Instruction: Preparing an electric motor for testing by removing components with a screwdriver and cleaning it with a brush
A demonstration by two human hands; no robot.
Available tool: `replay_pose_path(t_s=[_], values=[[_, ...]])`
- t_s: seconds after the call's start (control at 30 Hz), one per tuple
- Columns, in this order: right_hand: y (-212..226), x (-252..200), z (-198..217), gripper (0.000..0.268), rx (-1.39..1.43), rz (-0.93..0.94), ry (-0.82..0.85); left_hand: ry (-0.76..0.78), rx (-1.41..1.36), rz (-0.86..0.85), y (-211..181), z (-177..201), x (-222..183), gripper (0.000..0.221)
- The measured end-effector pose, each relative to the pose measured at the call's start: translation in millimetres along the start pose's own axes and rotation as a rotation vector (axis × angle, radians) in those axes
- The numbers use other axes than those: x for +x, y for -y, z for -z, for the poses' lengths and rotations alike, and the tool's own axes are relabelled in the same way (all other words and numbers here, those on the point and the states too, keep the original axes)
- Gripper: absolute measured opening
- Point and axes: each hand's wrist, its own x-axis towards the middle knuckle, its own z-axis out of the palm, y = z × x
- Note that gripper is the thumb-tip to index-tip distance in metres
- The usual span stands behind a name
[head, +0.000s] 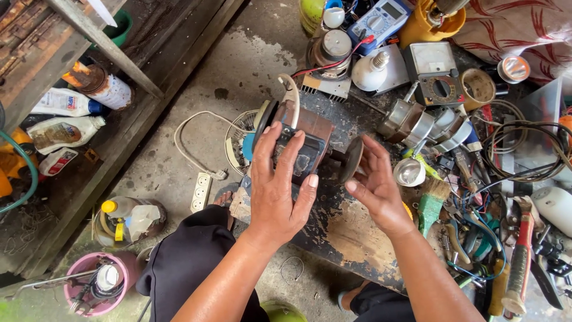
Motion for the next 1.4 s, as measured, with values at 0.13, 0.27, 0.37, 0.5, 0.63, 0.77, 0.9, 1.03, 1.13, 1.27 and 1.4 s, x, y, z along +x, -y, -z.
replay_pose_path(t_s=[0.13, 0.27, 0.37, 0.5, 0.63, 0.77, 0.9, 1.03, 1.13, 1.27, 1.4], values=[[0.9, -0.1, 2.7, 0.090, -0.070, 0.060, 0.010, 0.031, -0.013, -0.009, 0.7, 6.7, 0.7, 0.055], [-5.5, -0.3, 0.4, 0.088, 0.023, -0.028, -0.020, 0.034, -0.011, -0.014, 3.1, 9.4, 1.2, 0.059], [-3.1, 1.0, 0.8, 0.094, 0.009, -0.002, -0.012, 0.036, -0.016, -0.019, 3.2, 11.5, 1.9, 0.060], [-2.0, 3.1, -0.3, 0.090, 0.005, -0.009, -0.018, 0.043, -0.010, -0.023, 4.7, 12.1, 2.5, 0.061], [-5.5, -0.4, -3.3, 0.099, 0.032, -0.057, -0.013, 0.053, -0.015, -0.019, 3.6, 13.4, 4.5, 0.061], [-5.5, 0.7, -0.3, 0.101, 0.033, -0.048, -0.015, 0.063, -0.030, -0.010, 2.0, 14.0, 5.2, 0.059], [-6.5, 0.6, -1.0, 0.100, 0.033, -0.060, -0.009, 0.062, -0.047, -0.007, 0.5, 13.3, 5.8, 0.057], [-7.5, -1.6, -2.7, 0.099, -0.002, -0.088, -0.013, 0.073, -0.045, -0.005, -0.8, 14.5, 6.5, 0.055], [-6.9, -3.3, -3.6, 0.097, 0.005, -0.111, -0.006, 0.060, -0.022, -0.012, -0.2, 11.7, 6.8, 0.055], [-2.7, -3.1, -5.5, 0.097, -0.010, -0.107, -0.009, 0.072, -0.027, -0.007, -0.7, 9.7, 6.3, 0.055], [-0.6, -2.7, -6.6, 0.097, -0.030, -0.086, -0.003, 0.058, 0.002, -0.031, 1.5, 9.2, 6.1, 0.055]])
